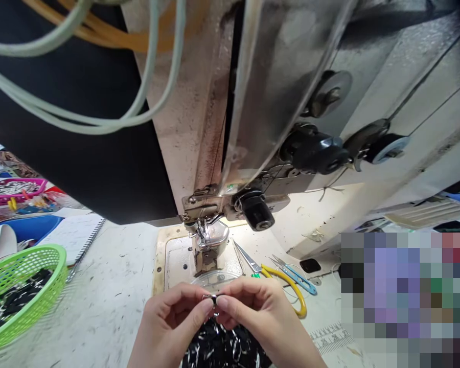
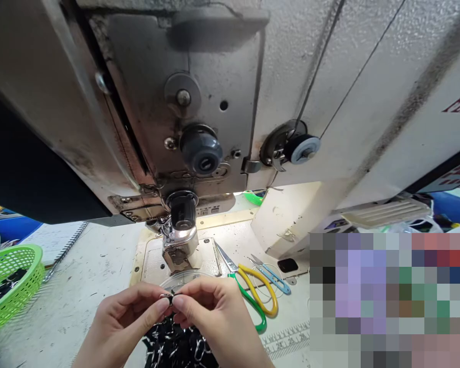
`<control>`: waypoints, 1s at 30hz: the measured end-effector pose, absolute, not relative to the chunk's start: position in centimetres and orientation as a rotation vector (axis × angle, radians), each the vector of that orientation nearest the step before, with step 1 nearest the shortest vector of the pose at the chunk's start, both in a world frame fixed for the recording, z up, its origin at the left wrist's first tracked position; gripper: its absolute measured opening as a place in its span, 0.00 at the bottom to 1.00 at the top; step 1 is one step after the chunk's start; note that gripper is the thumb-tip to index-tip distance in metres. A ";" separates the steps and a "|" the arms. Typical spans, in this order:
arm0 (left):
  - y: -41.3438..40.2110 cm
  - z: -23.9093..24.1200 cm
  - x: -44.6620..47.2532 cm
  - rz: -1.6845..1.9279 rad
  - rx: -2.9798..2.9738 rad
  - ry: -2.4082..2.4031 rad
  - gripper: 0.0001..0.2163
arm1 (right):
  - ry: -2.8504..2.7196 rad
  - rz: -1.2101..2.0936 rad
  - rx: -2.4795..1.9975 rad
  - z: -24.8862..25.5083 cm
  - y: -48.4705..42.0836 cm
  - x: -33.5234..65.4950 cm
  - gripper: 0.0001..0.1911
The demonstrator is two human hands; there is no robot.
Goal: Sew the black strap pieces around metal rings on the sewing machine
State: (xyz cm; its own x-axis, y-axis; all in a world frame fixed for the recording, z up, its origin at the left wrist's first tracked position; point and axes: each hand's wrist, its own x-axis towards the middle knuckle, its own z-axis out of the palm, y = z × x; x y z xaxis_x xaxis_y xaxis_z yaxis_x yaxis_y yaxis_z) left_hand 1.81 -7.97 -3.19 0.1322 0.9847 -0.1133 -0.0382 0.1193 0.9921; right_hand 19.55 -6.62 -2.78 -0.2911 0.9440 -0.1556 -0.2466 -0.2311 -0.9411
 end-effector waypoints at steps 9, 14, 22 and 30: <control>-6.8 -1.3 1.5 0.939 1.111 1.157 0.10 | -1.192 1.676 -0.958 -2.4 -5.8 19.5 0.16; -5.5 -0.2 1.4 0.952 1.000 1.105 0.15 | -1.179 1.758 -0.825 -1.7 -4.5 19.8 0.17; -2.7 1.6 2.7 1.145 0.910 1.111 0.16 | -1.214 1.589 -0.969 0.8 -1.9 18.5 0.20; -0.7 0.6 2.9 1.160 0.620 1.079 0.17 | -1.813 0.415 -1.017 -0.3 -1.6 19.7 0.10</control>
